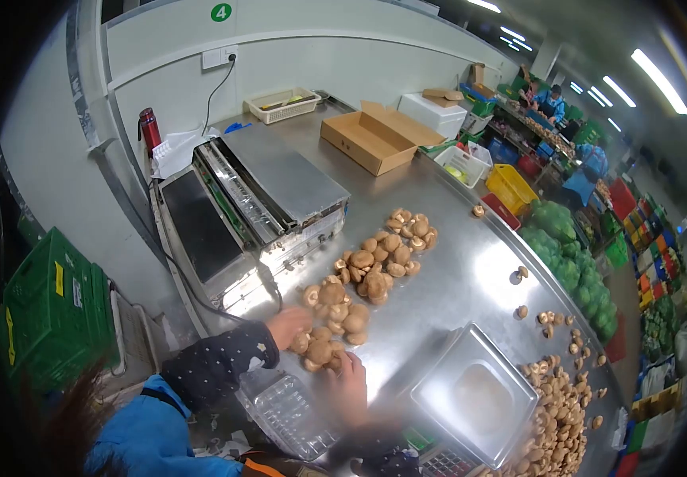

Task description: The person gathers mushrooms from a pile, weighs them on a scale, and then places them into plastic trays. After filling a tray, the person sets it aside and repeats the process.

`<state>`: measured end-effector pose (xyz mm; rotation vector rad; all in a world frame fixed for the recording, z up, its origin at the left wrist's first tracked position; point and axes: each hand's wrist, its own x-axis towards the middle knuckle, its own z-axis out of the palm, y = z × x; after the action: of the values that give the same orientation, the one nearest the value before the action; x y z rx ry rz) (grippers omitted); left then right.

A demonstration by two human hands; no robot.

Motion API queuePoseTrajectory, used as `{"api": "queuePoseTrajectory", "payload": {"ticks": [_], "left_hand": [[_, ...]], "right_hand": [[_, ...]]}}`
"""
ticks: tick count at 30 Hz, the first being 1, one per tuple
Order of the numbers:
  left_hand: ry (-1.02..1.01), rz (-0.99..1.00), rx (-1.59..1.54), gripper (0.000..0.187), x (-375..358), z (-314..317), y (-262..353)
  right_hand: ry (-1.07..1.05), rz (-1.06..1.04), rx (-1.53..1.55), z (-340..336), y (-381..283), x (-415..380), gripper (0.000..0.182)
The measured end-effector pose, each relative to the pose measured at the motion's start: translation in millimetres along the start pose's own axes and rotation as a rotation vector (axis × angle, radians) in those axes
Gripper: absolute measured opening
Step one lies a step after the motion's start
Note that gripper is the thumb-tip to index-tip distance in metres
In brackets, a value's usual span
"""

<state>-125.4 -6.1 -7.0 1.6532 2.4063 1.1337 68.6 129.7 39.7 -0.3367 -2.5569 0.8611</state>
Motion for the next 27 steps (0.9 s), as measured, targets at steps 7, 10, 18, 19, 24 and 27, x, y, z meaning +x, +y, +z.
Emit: {"api": "queuePoseTrajectory", "payload": {"ticks": [7,10,18,19,24,27], "left_hand": [[0.268,-0.170,-0.102,0.032,7.8,6.1,-6.5],[0.021,-0.340,-0.178,0.033,8.3,3.7,-17.1],[0.171,-0.523,-0.524,0.042,13.3,13.8,-7.1],[0.041,-0.318,-0.275,0.040,5.8,18.2,-18.2],[-0.059,-0.317,-0.136,0.037,0.8,20.3,-29.5],[0.085,-0.229,-0.125,0.032,9.2,17.2,-19.0]], "right_hand": [[-0.103,0.118,0.023,5.2,-9.1,19.6,0.049],[-0.147,0.032,-0.043,8.3,-13.2,26.8,0.050],[-0.198,0.023,-0.105,5.2,-17.2,29.2,0.051],[-0.179,0.013,-0.120,5.9,-16.2,27.6,0.051],[-0.148,0.034,-0.062,5.0,-16.7,27.5,0.049],[-0.119,0.046,-0.025,13.2,-6.5,28.5,0.047]]}}
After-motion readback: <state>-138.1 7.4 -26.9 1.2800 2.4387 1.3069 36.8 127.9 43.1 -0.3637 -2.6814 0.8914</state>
